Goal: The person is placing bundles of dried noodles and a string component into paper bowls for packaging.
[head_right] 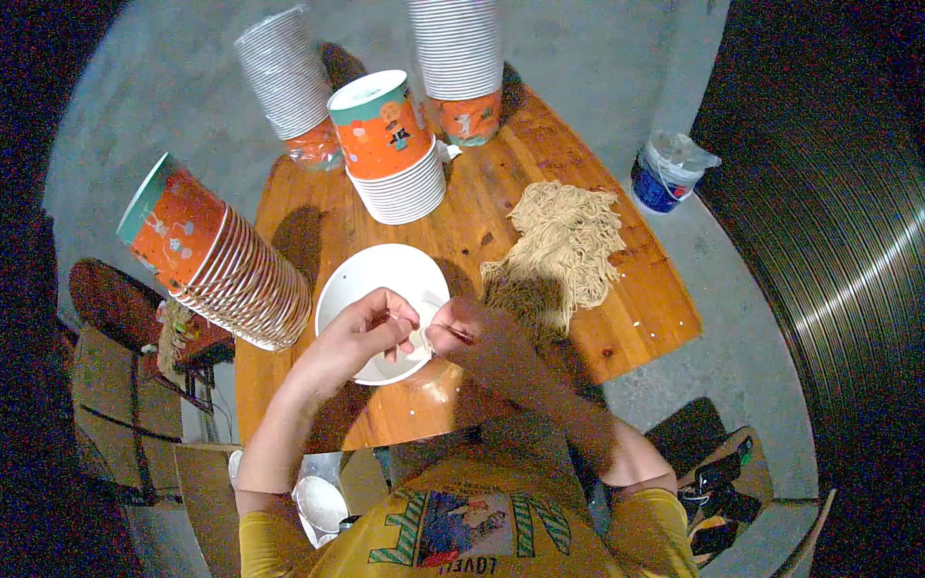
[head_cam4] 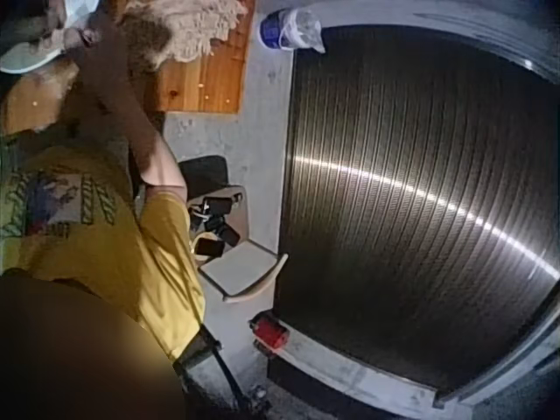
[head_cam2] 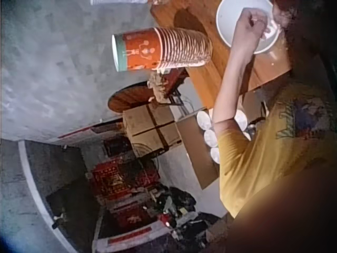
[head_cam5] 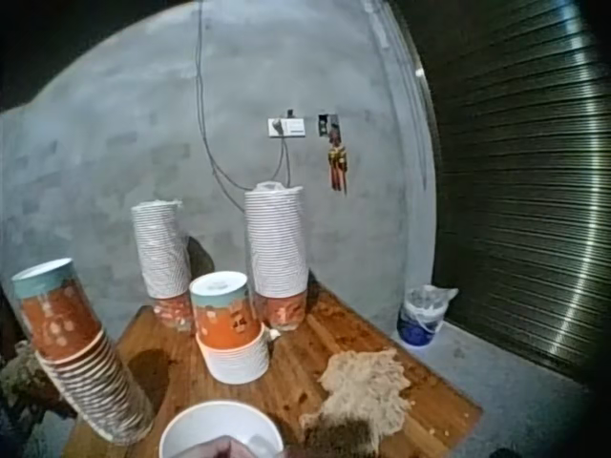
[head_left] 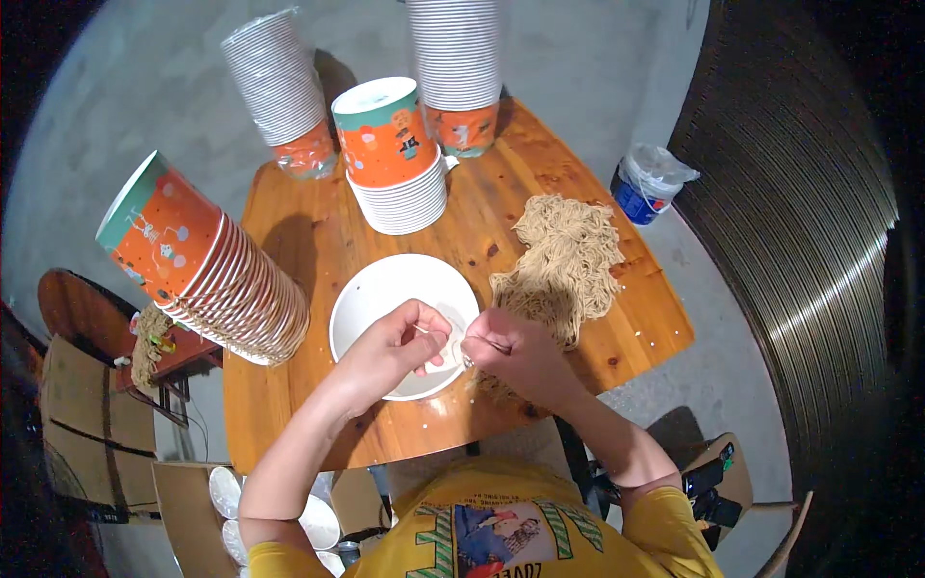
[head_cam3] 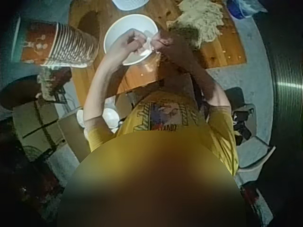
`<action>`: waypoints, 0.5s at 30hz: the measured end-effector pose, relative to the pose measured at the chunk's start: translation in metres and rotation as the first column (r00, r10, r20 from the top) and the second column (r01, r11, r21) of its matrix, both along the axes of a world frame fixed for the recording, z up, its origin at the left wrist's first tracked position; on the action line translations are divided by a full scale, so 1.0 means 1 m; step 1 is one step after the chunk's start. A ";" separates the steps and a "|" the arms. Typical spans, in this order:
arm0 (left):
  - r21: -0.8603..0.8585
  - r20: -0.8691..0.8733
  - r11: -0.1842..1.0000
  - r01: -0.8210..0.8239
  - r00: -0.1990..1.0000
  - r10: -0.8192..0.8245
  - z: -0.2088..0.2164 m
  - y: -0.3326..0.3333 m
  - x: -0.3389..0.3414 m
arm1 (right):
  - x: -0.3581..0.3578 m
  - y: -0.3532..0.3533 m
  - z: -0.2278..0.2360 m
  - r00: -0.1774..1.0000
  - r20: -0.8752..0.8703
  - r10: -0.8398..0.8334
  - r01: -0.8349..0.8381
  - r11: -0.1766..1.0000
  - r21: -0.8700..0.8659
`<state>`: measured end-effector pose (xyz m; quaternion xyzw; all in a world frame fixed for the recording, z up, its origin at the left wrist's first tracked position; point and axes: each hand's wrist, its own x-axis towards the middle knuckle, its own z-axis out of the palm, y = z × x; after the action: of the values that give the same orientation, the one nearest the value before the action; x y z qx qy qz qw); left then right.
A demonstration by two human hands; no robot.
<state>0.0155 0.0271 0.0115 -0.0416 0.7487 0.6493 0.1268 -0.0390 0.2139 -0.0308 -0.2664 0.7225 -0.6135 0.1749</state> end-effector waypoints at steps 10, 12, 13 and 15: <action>-0.186 -0.131 0.982 0.037 0.989 -0.062 0.006 0.024 0.019 | 0.006 -0.004 -0.001 0.998 0.057 -0.020 0.025 0.995 -0.092; -0.269 -0.165 0.963 0.005 0.985 -0.051 0.005 0.025 0.018 | 0.007 -0.004 -0.001 0.999 0.042 -0.018 0.023 0.994 -0.107; -0.232 -0.150 0.973 0.009 0.988 -0.045 0.002 0.021 0.018 | 0.008 -0.004 -0.001 1.000 0.023 -0.019 0.021 0.993 -0.115; -0.192 -0.136 0.981 0.015 0.990 -0.042 0.001 0.015 0.018 | 0.010 -0.004 -0.003 0.999 0.054 -0.007 0.014 0.991 -0.130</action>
<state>0.0335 0.0421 0.0122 0.0027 0.8148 0.5743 0.0789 -0.0289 0.2096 -0.0335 -0.2570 0.6775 -0.6670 0.1731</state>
